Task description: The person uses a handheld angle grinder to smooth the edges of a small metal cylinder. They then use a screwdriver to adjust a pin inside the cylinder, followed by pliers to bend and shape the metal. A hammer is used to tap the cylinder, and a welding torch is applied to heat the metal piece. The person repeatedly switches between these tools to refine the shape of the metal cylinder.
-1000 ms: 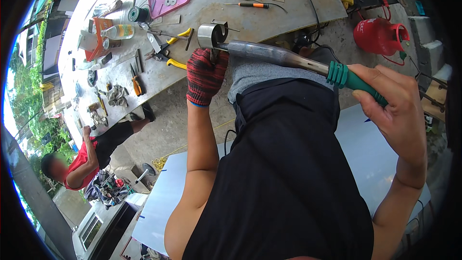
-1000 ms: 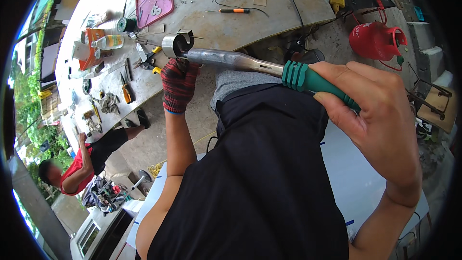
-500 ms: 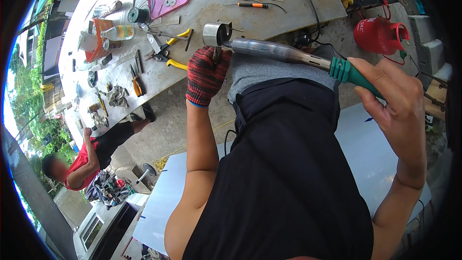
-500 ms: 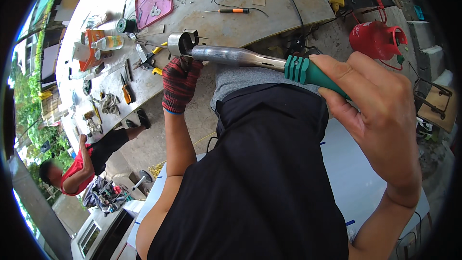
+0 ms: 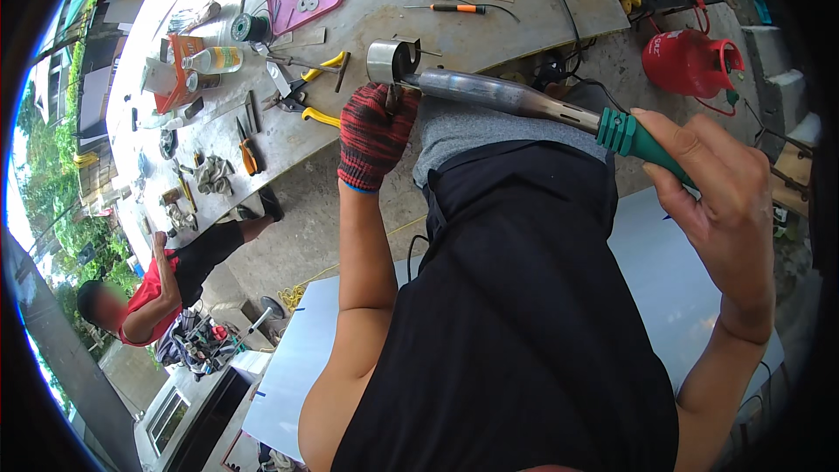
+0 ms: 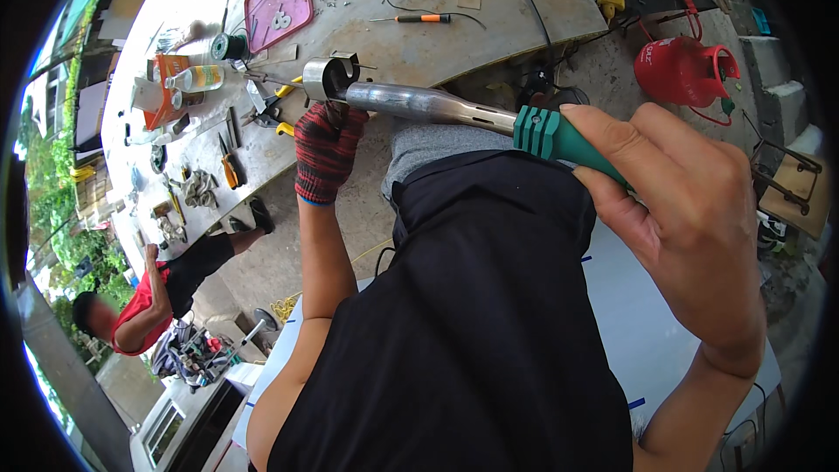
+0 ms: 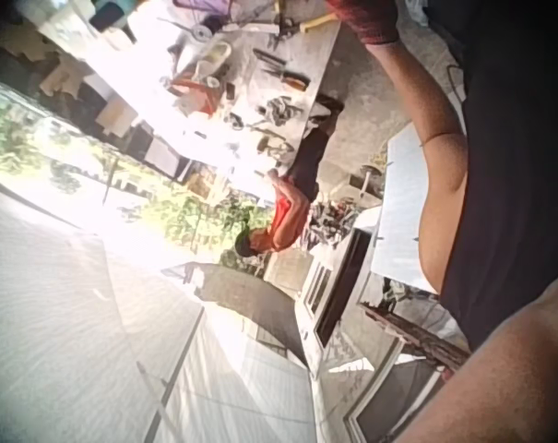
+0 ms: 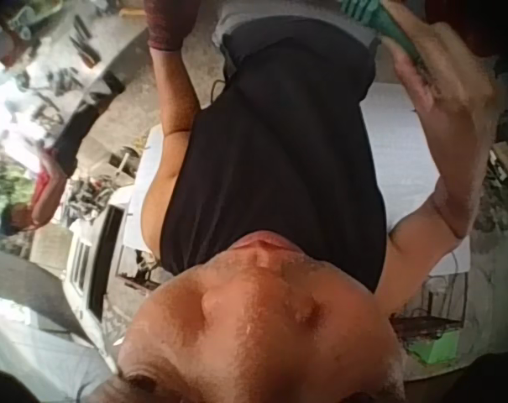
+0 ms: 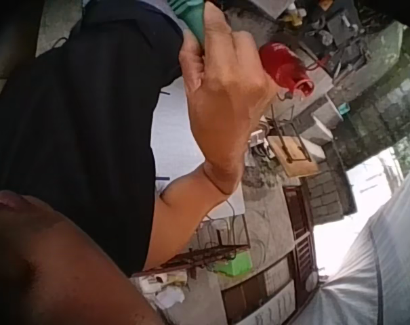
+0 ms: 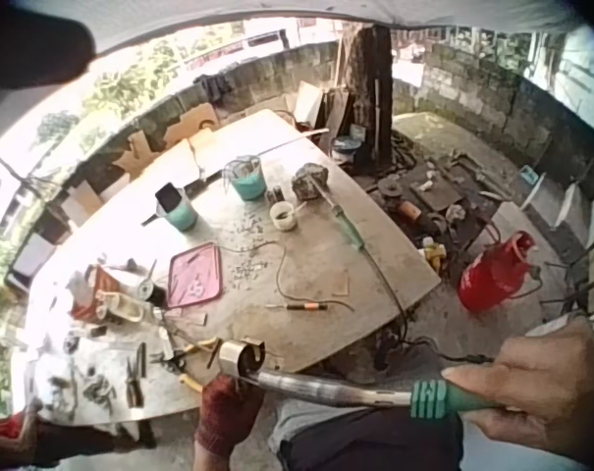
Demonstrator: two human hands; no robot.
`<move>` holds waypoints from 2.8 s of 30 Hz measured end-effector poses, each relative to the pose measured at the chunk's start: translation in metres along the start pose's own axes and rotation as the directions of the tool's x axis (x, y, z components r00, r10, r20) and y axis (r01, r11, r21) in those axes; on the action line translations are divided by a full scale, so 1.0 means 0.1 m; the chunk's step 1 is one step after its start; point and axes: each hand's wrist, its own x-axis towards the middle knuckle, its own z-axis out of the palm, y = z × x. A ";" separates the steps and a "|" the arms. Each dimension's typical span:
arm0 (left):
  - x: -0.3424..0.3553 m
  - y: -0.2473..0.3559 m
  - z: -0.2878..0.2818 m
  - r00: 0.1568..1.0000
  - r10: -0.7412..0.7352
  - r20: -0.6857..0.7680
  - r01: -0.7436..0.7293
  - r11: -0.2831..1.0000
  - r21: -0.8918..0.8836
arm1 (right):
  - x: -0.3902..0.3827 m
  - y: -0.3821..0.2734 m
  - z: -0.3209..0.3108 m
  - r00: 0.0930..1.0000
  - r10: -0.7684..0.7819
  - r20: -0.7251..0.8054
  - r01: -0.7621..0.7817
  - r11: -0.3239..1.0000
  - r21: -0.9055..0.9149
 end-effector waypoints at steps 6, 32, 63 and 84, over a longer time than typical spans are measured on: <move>0.01 0.01 -0.02 0.999 0.034 0.002 -0.034 0.999 0.023 | -0.01 0.00 0.01 1.000 0.003 -0.004 -0.003 1.000 0.022; 0.01 0.03 0.00 1.000 0.016 0.015 -0.015 0.997 -0.069 | -0.05 -0.02 0.01 0.998 -0.056 -0.040 0.054 0.998 -0.033; -0.03 -0.04 0.03 0.999 -0.037 0.003 0.036 0.983 -0.178 | -0.06 0.02 0.00 0.998 -0.030 -0.063 0.031 0.999 0.017; -0.03 -0.11 0.02 0.999 0.045 0.013 -0.044 0.998 -0.043 | 0.00 0.05 0.00 1.000 0.005 0.008 -0.006 0.993 0.117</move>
